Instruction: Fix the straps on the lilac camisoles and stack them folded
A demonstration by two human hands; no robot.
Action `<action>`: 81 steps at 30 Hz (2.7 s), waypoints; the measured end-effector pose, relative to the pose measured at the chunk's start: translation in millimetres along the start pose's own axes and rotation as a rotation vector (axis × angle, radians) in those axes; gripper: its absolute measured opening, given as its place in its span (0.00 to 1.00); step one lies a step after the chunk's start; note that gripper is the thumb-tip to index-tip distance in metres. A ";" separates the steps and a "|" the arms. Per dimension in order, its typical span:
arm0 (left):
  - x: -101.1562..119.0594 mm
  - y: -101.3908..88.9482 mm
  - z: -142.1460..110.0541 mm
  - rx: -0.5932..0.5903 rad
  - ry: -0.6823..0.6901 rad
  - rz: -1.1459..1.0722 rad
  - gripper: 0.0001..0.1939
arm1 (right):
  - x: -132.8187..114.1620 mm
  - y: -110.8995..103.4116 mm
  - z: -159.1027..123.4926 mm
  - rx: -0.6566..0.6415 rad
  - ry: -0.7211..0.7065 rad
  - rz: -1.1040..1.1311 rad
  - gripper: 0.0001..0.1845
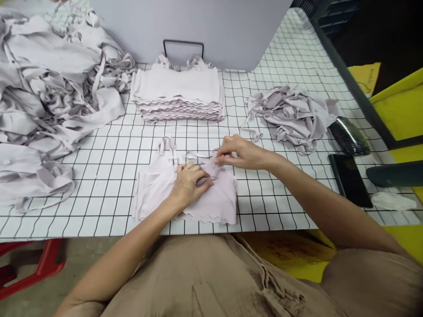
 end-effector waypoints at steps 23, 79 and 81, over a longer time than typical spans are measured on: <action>-21.2 -55.2 -117.7 0.149 0.158 0.555 0.39 | -70.1 102.6 -112.1 -0.004 0.156 -0.324 0.52; 30.9 -97.2 -69.5 0.221 0.099 -0.082 0.18 | 118.5 -58.0 -166.2 0.621 0.698 -0.117 0.07; 43.9 -86.1 -48.5 0.200 0.081 -0.149 0.18 | 113.0 -76.0 -165.9 0.667 0.691 -0.067 0.09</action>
Point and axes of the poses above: each hand's wrist, its own z-axis towards the middle knuckle, its own y-axis out of the palm, x = y × z, the point moved 8 cm from there along z, towards the middle knuckle, and after that the axes turned 14 degrees about -z, right-handed, at the moved point
